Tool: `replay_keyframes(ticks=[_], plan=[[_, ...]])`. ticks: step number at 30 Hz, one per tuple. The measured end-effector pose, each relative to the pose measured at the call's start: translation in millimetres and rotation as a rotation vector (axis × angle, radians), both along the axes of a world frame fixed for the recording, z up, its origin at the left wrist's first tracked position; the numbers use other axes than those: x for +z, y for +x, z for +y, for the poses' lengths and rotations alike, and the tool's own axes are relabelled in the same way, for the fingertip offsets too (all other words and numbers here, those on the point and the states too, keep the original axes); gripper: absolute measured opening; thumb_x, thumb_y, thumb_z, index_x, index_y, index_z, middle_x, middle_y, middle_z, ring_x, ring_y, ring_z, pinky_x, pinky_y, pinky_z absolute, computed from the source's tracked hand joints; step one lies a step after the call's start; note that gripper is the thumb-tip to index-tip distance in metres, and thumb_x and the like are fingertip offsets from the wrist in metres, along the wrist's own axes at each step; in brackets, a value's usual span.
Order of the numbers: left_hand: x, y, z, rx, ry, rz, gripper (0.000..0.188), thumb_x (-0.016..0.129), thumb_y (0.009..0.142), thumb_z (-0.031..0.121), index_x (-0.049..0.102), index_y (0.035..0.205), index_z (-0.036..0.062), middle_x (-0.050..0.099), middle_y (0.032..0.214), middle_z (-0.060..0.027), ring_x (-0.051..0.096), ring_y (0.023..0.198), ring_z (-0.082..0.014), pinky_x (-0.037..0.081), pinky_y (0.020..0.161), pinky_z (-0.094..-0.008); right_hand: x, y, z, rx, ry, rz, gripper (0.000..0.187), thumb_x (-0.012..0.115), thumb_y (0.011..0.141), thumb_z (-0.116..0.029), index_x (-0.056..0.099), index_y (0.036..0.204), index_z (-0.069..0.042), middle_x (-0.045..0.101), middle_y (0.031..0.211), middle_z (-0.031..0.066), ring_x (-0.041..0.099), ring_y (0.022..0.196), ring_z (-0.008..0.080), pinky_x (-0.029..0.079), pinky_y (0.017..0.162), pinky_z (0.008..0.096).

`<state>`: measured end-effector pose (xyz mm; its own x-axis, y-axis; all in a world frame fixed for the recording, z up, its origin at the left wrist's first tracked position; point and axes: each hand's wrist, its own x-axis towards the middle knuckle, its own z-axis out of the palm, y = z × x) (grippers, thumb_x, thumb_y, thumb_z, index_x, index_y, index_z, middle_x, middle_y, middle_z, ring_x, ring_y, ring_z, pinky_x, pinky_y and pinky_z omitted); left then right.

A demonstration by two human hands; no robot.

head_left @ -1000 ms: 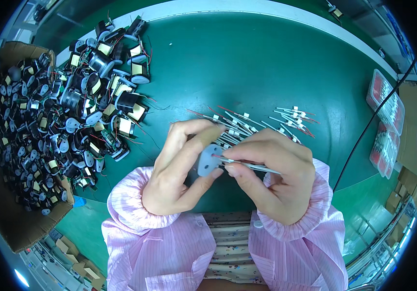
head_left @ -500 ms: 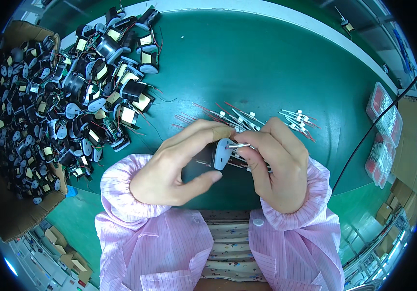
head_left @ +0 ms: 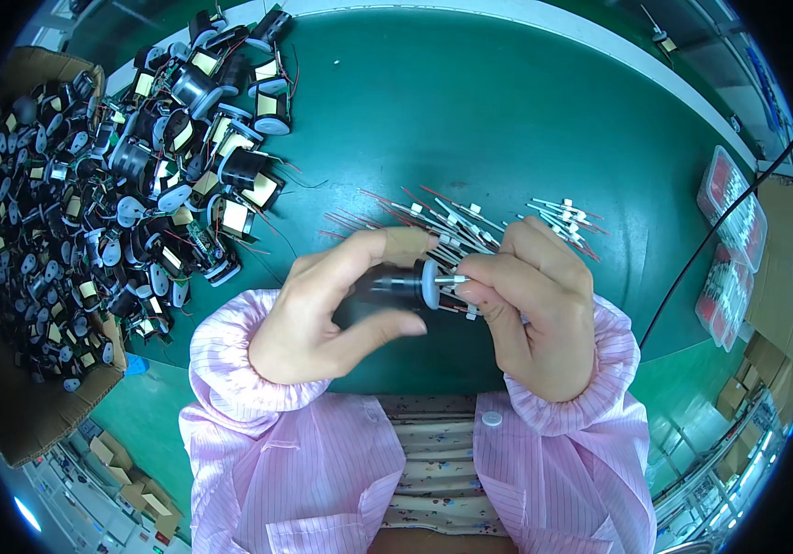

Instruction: Assembling electronic components by inserting internal parts and wires into plastic housings on a production line.

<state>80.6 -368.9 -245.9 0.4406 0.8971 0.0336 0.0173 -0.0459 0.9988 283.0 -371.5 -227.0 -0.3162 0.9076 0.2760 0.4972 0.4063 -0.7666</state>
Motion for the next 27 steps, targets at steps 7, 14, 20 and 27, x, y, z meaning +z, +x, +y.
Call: replay_keyframes(ticks=[7,14,20,27], plan=[[2.1,-7.3,0.9,-0.090,-0.155,0.024,0.029,0.066,0.080,0.000,0.060,0.106,-0.0108,0.065,0.100,-0.0159,0.063,0.092,-0.0204,0.048,0.083,-0.0298,-10.6,2.3,4.0,0.131,-0.061,0.138,0.013,0.070,0.065,0.001,0.062,0.075,-0.001,0.047,0.061,0.0066,0.045,0.054,0.0242,0.034,0.048,0.0351],[1.2,7.0,-3.7,0.124,0.269,0.227,0.034,0.068,0.064,-0.012,0.059,0.096,-0.0074,0.058,0.081,-0.0183,0.059,0.070,-0.0314,0.046,0.061,-0.0336,-12.1,-31.5,-19.7,-0.257,0.261,-0.127,0.016,0.067,0.059,0.003,0.062,0.074,-0.001,0.047,0.058,0.0074,0.047,0.053,0.0249,0.038,0.046,0.0350],[0.6,-0.9,-2.0,0.015,0.189,0.217,0.032,0.068,0.066,-0.010,0.059,0.097,-0.0074,0.058,0.080,-0.0174,0.059,0.068,-0.0323,0.046,0.059,-0.0336,-19.4,-16.3,-6.3,0.058,-0.074,0.152,0.014,0.067,0.062,0.005,0.059,0.073,0.003,0.049,0.057,0.0102,0.050,0.049,0.0280,0.038,0.046,0.0370],[0.0,-5.4,0.1,0.040,0.260,0.261,0.030,0.069,0.071,-0.006,0.060,0.100,-0.0058,0.060,0.082,-0.0163,0.061,0.070,-0.0296,0.048,0.062,-0.0335,-17.6,-26.7,-12.2,-0.081,0.031,0.023,0.011,0.065,0.065,0.007,0.060,0.074,0.003,0.054,0.059,0.0123,0.053,0.052,0.0290,0.039,0.047,0.0367]])
